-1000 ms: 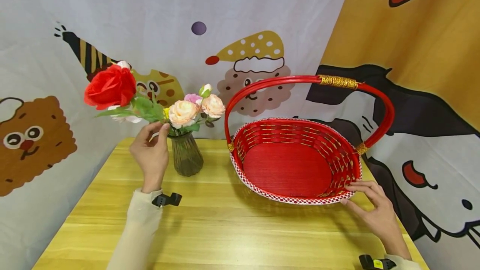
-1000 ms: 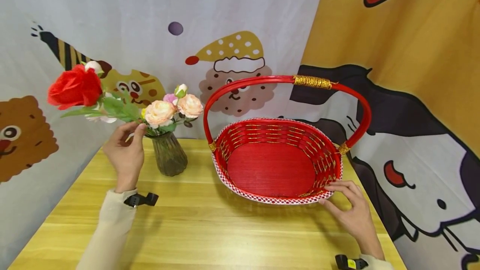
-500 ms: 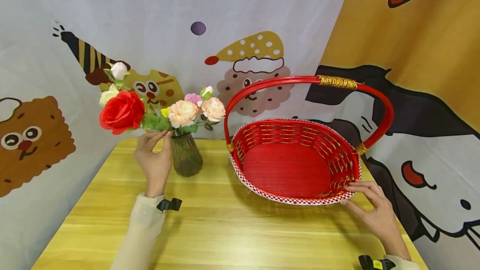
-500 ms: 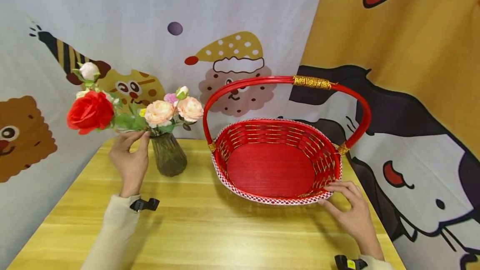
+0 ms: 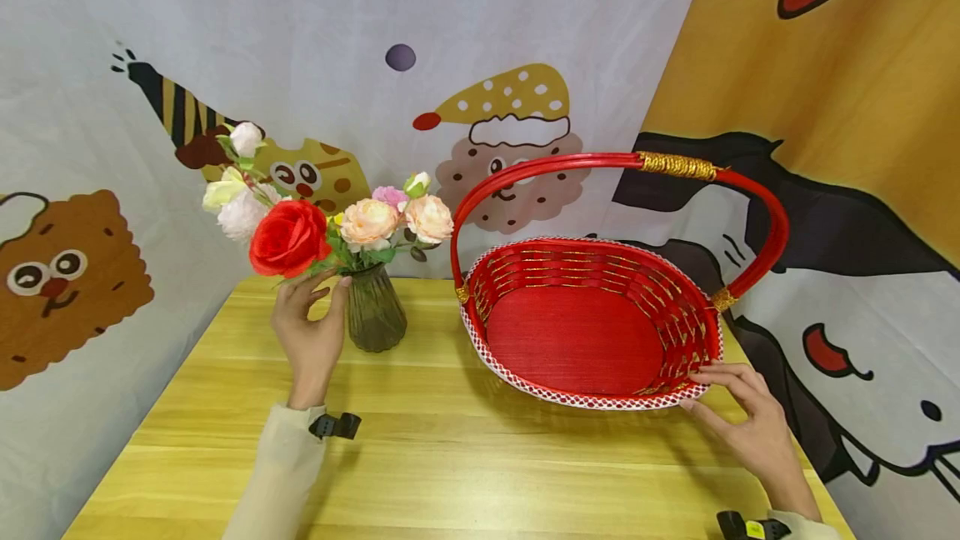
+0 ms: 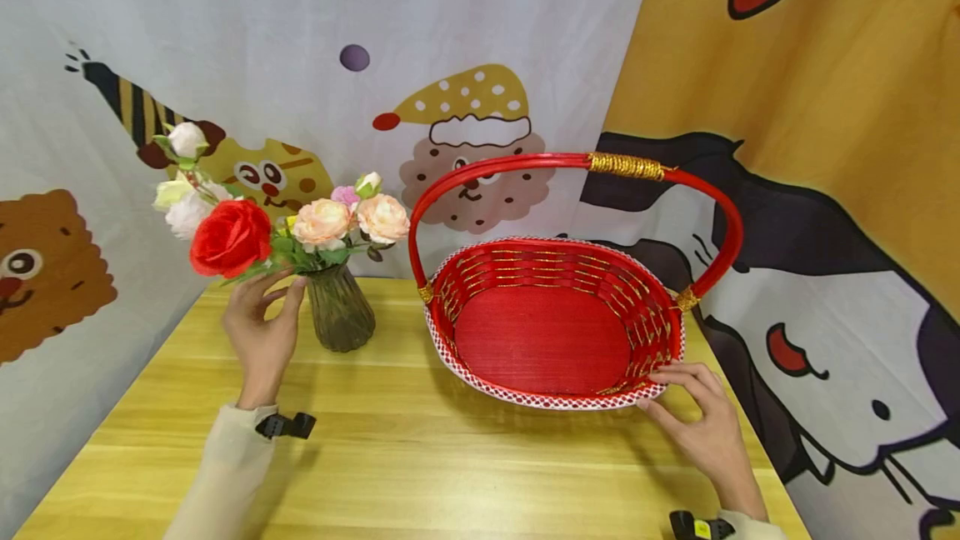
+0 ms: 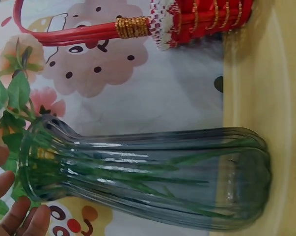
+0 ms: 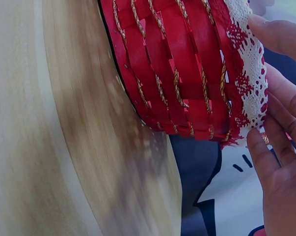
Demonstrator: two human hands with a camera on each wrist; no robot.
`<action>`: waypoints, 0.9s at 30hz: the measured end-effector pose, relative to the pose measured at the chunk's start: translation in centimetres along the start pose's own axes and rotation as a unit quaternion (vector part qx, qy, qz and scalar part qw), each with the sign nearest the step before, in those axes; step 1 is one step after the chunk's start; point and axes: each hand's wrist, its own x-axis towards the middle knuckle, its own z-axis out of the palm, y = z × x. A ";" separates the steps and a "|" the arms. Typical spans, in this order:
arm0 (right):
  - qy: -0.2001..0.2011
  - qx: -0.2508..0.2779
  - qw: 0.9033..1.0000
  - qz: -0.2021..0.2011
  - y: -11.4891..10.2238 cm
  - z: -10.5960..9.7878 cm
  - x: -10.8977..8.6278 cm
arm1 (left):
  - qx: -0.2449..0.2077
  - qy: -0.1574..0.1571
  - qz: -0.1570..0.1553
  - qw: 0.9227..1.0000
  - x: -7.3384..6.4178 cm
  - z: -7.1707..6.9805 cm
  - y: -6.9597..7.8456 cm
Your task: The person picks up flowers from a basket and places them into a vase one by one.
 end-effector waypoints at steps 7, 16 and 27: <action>0.002 -0.003 1.000 -0.010 0.1 -0.1 0.1 | -0.003 -0.037 -0.014 0.999 -0.6 -1.3 -0.3; -0.001 -0.057 0.998 -0.033 -0.2 -0.6 0.2 | 0.051 -0.096 0.001 0.994 -1.2 -4.2 -2.7; -0.039 -0.097 0.991 -0.087 -1.4 -1.4 1.4 | 0.134 -0.199 0.032 0.970 0.2 -8.3 -3.9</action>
